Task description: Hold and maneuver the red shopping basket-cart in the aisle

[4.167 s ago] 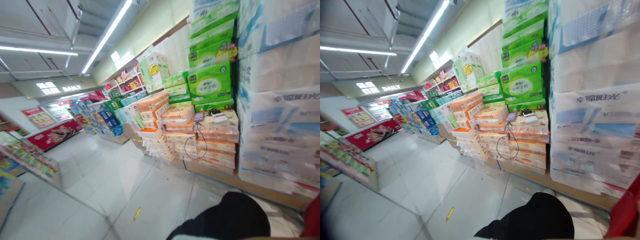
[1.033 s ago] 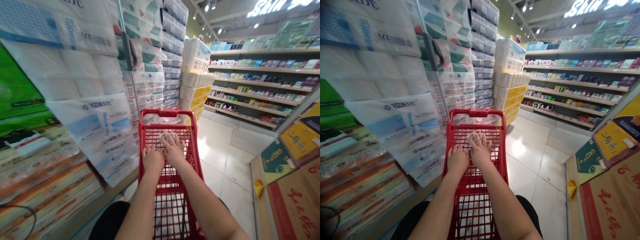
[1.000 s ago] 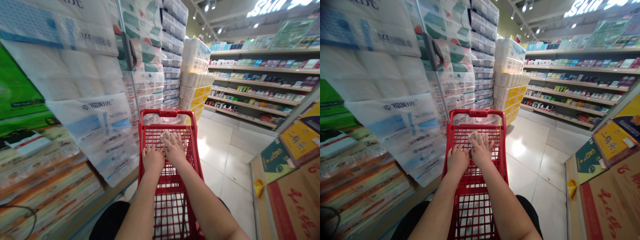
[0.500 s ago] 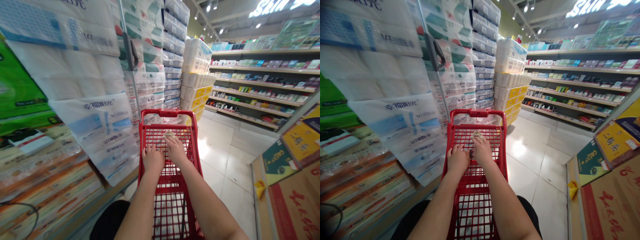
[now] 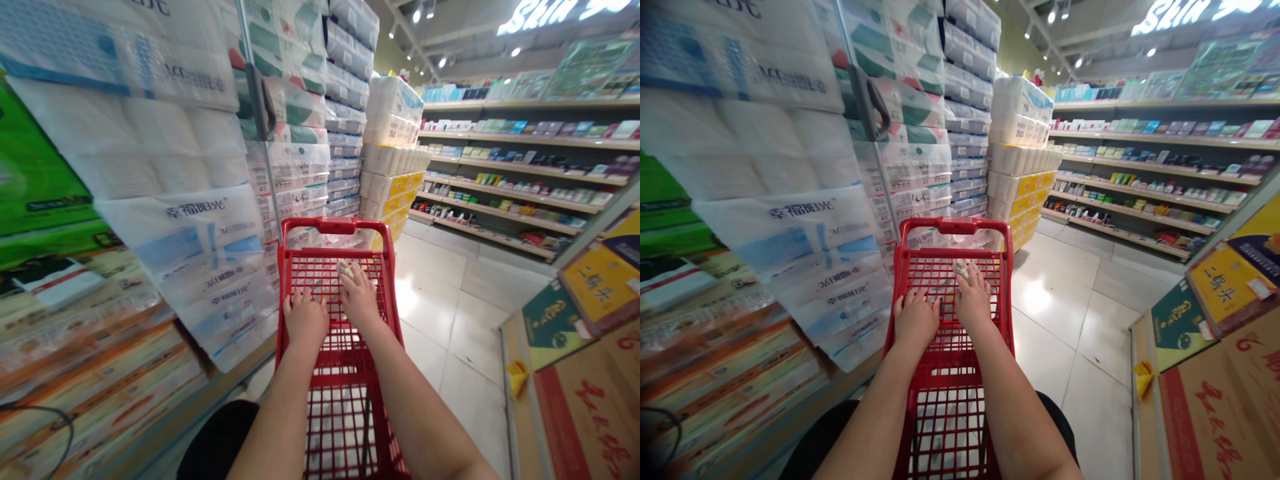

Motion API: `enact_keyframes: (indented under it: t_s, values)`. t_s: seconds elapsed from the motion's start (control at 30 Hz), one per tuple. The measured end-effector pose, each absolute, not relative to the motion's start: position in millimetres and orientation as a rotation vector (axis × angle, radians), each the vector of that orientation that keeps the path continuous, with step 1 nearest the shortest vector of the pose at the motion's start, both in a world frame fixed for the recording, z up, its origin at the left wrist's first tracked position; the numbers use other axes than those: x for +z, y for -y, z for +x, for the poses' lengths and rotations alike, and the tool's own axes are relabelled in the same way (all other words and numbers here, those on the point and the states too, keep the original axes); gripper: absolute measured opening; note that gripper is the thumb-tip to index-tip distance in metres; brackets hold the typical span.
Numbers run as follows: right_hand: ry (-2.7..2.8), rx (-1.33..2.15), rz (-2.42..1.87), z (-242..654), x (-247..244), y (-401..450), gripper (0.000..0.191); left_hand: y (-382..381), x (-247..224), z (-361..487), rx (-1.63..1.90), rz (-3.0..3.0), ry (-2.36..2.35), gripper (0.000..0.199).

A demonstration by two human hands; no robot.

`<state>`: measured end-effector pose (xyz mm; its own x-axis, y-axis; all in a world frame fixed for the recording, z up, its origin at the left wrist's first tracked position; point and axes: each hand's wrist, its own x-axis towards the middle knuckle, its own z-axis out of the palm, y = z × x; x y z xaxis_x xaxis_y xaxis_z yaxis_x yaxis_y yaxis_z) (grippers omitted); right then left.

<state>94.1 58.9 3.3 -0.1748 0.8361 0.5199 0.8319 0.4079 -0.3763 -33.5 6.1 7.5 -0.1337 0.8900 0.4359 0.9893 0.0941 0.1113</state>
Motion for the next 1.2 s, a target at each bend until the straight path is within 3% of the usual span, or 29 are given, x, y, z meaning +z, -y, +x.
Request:
enact_keyframes:
  t_s: [0.13, 0.27, 0.47, 0.63, 0.8, 0.93, 1.2]
  values:
    - [2.170, 0.061, -1.053, 92.3, -0.1, -66.8, 0.058, -6.5, 6.9, -33.5, -0.539, -1.897, 2.110, 0.044]
    - [1.981, 0.089, -1.191, 89.8, -3.6, -70.7, 0.067, -6.9, 6.4, -33.8, -0.546, -1.875, 2.113, 0.045]
    - [2.229, 0.189, -0.955, 81.0, -0.5, -61.2, 0.050, -6.1, 7.1, -36.3, -0.509, -1.935, 2.104, 0.038]
    - [1.932, 0.061, -1.249, 91.6, 5.3, -64.7, 0.037, -6.3, 8.0, -34.6, -0.567, -1.893, 2.111, 0.044]
    - [2.050, 0.085, -1.153, 90.1, 4.0, -62.6, 0.041, -6.7, 8.8, -34.4, -0.553, -1.920, 2.123, 0.042]
    - [1.871, 0.120, -1.335, 90.0, 3.7, -64.2, 0.043, -7.3, 7.7, -34.7, -0.574, -1.892, 2.120, 0.043]
    - [1.984, 0.275, -1.236, 94.3, 5.4, -63.8, 0.030, -6.8, 9.3, -35.6, -0.547, -1.915, 2.108, 0.041]
